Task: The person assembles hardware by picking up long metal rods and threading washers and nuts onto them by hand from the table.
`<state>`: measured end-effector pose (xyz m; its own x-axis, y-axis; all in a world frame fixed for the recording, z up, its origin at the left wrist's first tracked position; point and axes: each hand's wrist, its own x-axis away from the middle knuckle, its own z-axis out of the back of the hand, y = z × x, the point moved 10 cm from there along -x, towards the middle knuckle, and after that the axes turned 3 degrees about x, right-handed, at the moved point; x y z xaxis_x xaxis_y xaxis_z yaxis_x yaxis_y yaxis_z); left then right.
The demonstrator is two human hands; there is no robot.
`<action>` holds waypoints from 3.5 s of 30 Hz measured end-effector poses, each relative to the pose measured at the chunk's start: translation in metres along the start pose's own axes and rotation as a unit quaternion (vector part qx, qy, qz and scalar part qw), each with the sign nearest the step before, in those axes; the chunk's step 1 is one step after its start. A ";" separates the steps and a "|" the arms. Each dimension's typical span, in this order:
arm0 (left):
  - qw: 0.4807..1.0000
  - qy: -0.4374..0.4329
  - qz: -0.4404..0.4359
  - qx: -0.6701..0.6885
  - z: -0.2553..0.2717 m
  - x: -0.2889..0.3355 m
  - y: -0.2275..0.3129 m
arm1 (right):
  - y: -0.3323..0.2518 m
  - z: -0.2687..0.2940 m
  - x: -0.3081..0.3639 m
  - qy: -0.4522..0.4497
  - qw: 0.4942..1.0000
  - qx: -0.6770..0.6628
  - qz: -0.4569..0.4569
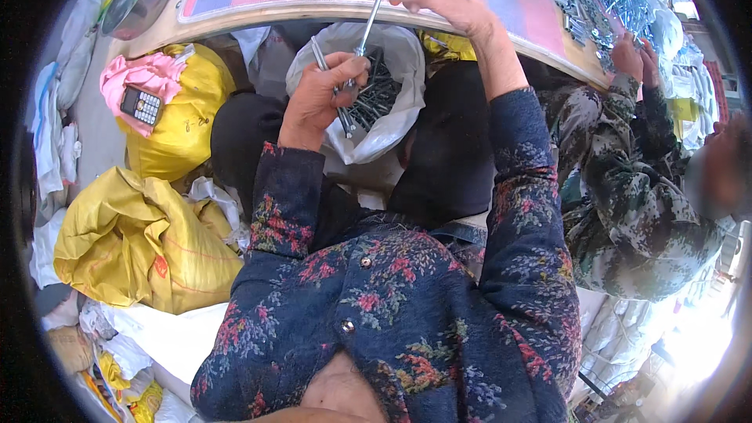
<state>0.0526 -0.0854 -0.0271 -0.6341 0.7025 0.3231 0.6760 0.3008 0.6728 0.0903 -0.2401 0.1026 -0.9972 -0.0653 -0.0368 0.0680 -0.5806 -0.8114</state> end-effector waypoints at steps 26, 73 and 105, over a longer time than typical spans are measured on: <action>0.973 0.120 -0.191 0.042 0.044 0.033 0.047 | -0.167 -0.160 0.094 0.222 0.914 0.216 0.261; 0.974 -0.078 -0.086 -0.196 0.013 0.061 0.008 | -0.035 -0.149 0.070 0.026 0.990 -0.140 -0.006; 0.990 -0.122 0.019 -0.070 -0.052 -0.020 0.007 | 0.213 0.262 0.035 0.201 0.779 0.506 -0.311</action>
<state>0.0502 -0.1312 0.0056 -0.4887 0.8514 0.1906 0.6277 0.1914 0.7545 0.0780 -0.5785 0.0807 -0.7627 0.6252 -0.1655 -0.6450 -0.7541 0.1237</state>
